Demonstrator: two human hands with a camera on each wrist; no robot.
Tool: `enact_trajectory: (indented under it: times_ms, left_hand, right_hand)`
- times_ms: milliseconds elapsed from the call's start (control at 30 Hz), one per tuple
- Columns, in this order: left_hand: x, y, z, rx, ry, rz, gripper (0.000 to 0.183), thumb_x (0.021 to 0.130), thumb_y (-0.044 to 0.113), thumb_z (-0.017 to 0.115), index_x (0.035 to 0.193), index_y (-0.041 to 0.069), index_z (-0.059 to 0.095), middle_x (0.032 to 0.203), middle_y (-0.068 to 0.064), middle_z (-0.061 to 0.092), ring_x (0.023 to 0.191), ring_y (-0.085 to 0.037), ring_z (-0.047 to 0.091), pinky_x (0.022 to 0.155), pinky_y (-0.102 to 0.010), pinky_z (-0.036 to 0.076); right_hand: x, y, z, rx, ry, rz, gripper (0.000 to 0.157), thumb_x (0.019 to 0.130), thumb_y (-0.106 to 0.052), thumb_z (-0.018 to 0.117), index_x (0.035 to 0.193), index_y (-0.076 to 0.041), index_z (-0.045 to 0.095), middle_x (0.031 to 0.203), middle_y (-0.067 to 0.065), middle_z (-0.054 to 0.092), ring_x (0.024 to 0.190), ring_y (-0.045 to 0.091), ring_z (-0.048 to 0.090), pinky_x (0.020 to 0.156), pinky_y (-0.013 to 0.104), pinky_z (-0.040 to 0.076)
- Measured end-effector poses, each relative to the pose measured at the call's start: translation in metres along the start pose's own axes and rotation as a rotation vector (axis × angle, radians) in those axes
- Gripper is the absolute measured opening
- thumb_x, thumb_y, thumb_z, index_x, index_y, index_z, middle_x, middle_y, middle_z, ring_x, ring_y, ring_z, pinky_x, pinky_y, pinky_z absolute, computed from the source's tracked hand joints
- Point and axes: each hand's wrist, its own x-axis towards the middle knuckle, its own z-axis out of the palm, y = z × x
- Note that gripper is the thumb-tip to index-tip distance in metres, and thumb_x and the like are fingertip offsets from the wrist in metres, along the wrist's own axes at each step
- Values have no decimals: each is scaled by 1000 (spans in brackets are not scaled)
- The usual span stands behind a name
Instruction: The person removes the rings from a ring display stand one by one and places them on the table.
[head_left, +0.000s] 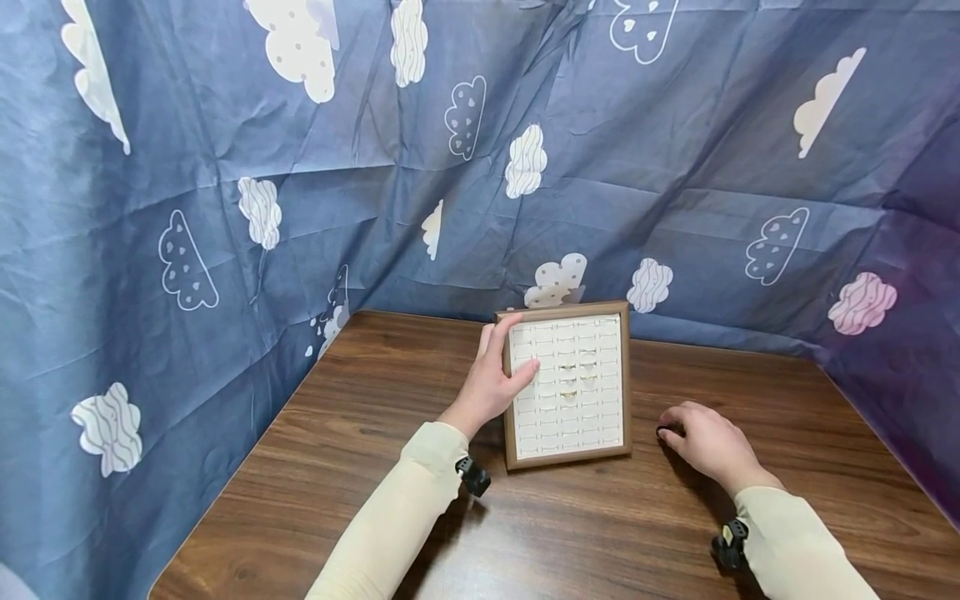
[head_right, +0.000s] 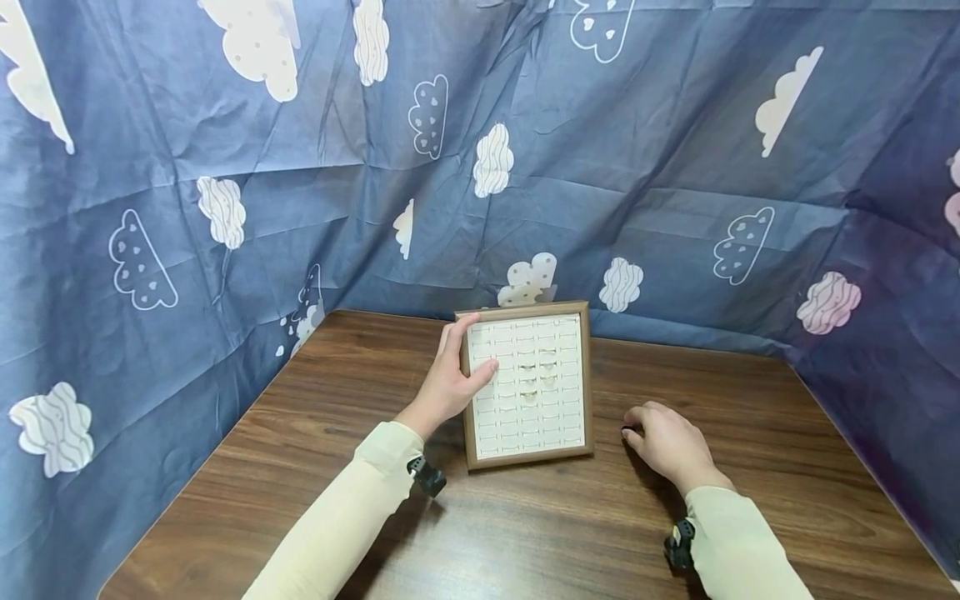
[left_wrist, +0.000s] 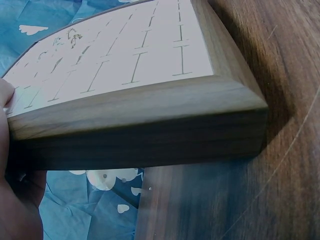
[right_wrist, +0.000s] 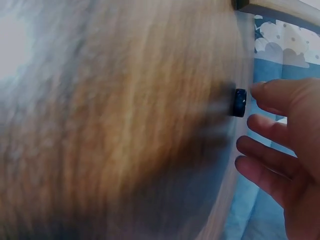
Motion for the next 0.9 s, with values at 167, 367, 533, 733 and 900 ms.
enact_trajectory:
  times_ms: [167, 367, 533, 733, 900]
  left_hand:
    - [-1, 2, 0, -2, 3, 2, 78, 101, 24, 75, 164, 30, 31, 140, -16, 45, 115, -29, 60, 107, -49, 53]
    - [-1, 2, 0, -1, 0, -2, 78, 101, 24, 75, 164, 30, 31, 139, -16, 44, 115, -29, 60, 107, -48, 53]
    - [-2, 2, -1, -5, 1, -4, 78, 101, 24, 75, 164, 31, 31, 140, -16, 44, 115, -29, 60, 107, -49, 53]
    - [-2, 2, 0, -4, 9, -1, 77, 101, 25, 75, 164, 31, 31, 139, -15, 45, 115, -29, 61, 106, -48, 53]
    - [-1, 2, 0, -11, 4, -3, 76, 101, 25, 74, 164, 31, 32, 140, -15, 44, 116, -29, 61, 106, -48, 53]
  right_hand:
    - [2, -9, -5, 7, 53, 21, 22, 101, -20, 71, 114, -4, 77, 115, 18, 76, 109, 44, 72, 89, 66, 55]
    - [6, -26, -10, 25, 194, -5, 23, 103, -18, 67, 117, -3, 76, 113, 16, 75, 101, 39, 72, 87, 63, 55]
    - [10, -39, -12, 45, 387, -63, 19, 100, -13, 70, 116, -5, 77, 104, 11, 75, 91, 30, 72, 79, 56, 56]
    - [14, -56, -16, 78, 522, -138, 16, 97, -11, 75, 113, -7, 77, 99, 8, 75, 88, 27, 69, 76, 51, 54]
    - [18, -64, -16, 93, 598, -191, 15, 94, -9, 78, 109, -8, 76, 98, 7, 74, 85, 24, 68, 73, 49, 53]
